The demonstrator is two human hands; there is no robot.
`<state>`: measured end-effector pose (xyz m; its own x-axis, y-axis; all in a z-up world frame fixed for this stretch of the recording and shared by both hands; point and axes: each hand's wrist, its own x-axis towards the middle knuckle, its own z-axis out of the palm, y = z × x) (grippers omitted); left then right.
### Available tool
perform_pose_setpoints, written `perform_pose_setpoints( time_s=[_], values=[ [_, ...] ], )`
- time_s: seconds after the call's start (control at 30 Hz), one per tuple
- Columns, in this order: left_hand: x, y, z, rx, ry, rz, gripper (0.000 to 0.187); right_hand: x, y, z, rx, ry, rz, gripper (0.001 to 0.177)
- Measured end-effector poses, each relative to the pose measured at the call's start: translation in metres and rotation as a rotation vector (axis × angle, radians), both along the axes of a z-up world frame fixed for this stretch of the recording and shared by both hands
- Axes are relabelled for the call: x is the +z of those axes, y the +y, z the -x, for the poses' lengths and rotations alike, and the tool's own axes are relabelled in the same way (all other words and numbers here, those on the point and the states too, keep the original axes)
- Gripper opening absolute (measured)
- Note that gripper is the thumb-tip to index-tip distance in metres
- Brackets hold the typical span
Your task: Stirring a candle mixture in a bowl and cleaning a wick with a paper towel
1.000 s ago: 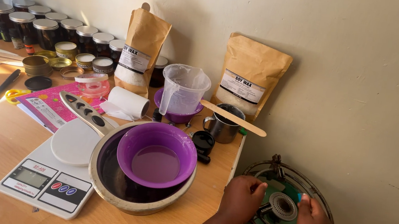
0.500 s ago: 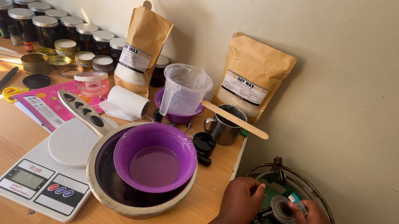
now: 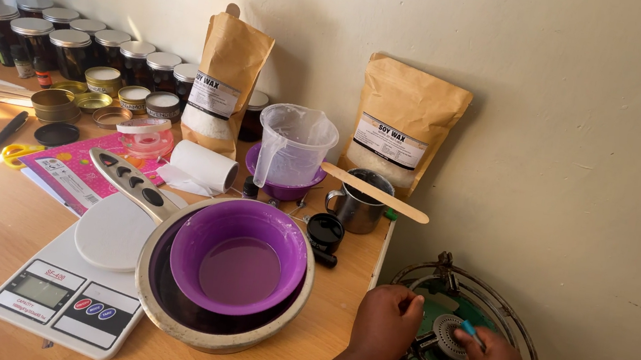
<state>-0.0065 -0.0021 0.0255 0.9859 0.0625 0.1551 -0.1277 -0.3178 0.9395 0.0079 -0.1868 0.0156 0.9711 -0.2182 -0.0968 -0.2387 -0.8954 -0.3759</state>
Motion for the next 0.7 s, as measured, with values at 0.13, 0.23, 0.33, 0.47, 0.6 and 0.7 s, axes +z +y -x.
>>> perform_pose_setpoints(
  time_s=[0.13, 0.23, 0.33, 0.47, 0.6, 0.7],
  values=[
    [0.0, 0.0, 0.0, 0.005, 0.0, -0.016, 0.024, 0.014, 0.01, 0.004, -0.087, 0.099, -0.003, 0.047],
    [0.001, 0.0, 0.0, 0.003, -0.009, -0.012, 0.024, 0.016, 0.014, 0.005, -0.138, 0.177, 0.037, 0.058],
    [0.005, 0.001, 0.003, 0.007, 0.006, -0.006, 0.025, 0.017, 0.02, 0.012, -0.16, 0.059, -0.007, 0.075],
    [0.002, 0.0, 0.0, 0.011, -0.007, -0.007, 0.025, 0.02, 0.026, 0.013, -0.234, 0.045, 0.081, 0.072],
    [0.005, 0.001, 0.003, 0.01, -0.002, -0.018, 0.025, 0.016, 0.029, 0.01, -0.301, 0.133, 0.179, 0.068],
    [0.007, 0.002, 0.004, 0.003, 0.016, 0.006, 0.025, 0.015, 0.031, 0.017, -0.276, 0.024, 0.172, 0.065]
  ],
)
